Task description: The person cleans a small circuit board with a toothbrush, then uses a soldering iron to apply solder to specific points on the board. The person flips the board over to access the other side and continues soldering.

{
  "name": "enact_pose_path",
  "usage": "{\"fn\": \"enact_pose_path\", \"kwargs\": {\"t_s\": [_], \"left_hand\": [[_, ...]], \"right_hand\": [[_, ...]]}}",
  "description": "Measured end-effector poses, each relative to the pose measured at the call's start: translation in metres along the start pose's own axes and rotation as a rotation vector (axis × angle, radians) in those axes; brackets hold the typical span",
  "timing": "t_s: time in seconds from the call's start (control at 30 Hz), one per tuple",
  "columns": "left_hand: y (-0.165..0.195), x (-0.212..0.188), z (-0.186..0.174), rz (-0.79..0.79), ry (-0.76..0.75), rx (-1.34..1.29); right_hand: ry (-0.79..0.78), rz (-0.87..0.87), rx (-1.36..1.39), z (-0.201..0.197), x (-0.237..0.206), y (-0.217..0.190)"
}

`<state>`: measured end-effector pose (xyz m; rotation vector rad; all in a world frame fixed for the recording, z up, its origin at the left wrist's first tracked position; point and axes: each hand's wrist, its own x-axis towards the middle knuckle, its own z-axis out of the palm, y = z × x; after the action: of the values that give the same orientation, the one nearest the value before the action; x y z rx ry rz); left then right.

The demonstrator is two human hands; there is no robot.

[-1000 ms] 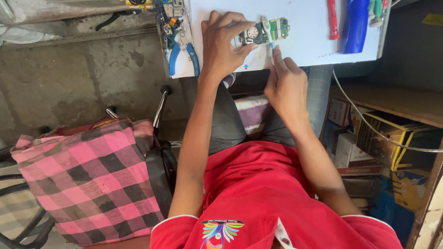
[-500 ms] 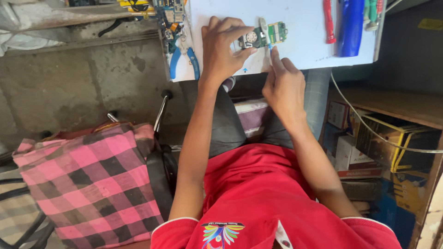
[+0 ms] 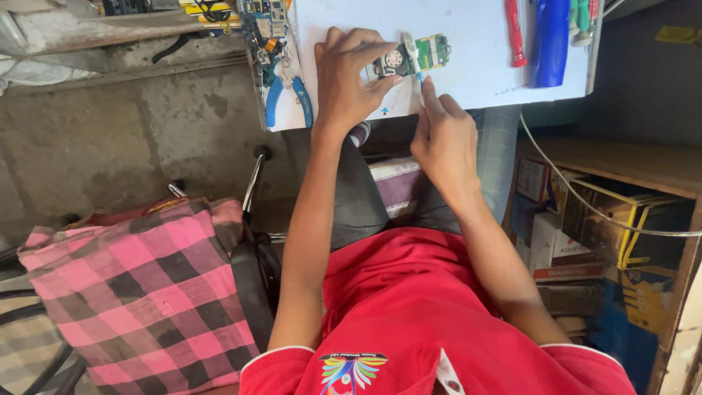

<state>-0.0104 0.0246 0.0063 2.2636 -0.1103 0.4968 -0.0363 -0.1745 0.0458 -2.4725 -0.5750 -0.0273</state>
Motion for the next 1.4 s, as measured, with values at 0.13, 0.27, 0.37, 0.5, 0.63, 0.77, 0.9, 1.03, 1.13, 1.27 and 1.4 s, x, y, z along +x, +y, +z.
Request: {"fn": "enact_pose_path", "kwargs": {"t_s": [0.13, 0.27, 0.37, 0.5, 0.63, 0.77, 0.9, 1.03, 1.13, 1.27, 1.4], "left_hand": [[0.000, 0.001, 0.000, 0.012, 0.006, 0.005], [0.000, -0.001, 0.000, 0.002, -0.003, 0.009], [0.000, 0.000, 0.000, -0.011, -0.005, 0.003], [0.000, 0.001, 0.001, 0.000, -0.001, -0.007], [-0.001, -0.001, 0.002, -0.011, -0.009, -0.008], [-0.001, -0.001, 0.003, -0.011, -0.005, -0.020], [0.000, -0.001, 0.002, -0.018, -0.007, -0.012], [-0.001, 0.000, 0.002, -0.012, -0.010, -0.016], [-0.001, -0.001, 0.002, -0.019, -0.009, -0.016], [-0.001, -0.001, 0.003, -0.001, -0.007, -0.012], [-0.001, -0.001, 0.002, -0.007, -0.016, -0.006]], "right_hand": [[0.036, -0.013, 0.029, -0.009, -0.015, -0.004], [0.020, 0.012, 0.016, -0.014, -0.008, 0.001], [-0.013, 0.062, 0.017, -0.014, 0.004, 0.003], [-0.024, 0.022, 0.088, -0.027, -0.004, 0.004], [-0.065, -0.008, 0.071, -0.041, -0.003, 0.018], [-0.086, 0.002, 0.115, -0.035, 0.018, 0.034], [-0.217, 0.086, 0.220, -0.051, 0.031, 0.048], [-0.288, 0.087, 0.241, -0.065, 0.039, 0.055], [-0.333, 0.150, 0.156, -0.068, 0.039, 0.057], [-0.313, 0.044, 0.110, -0.072, 0.037, 0.060], [-0.373, 0.028, 0.089, -0.087, 0.036, 0.065]]}}
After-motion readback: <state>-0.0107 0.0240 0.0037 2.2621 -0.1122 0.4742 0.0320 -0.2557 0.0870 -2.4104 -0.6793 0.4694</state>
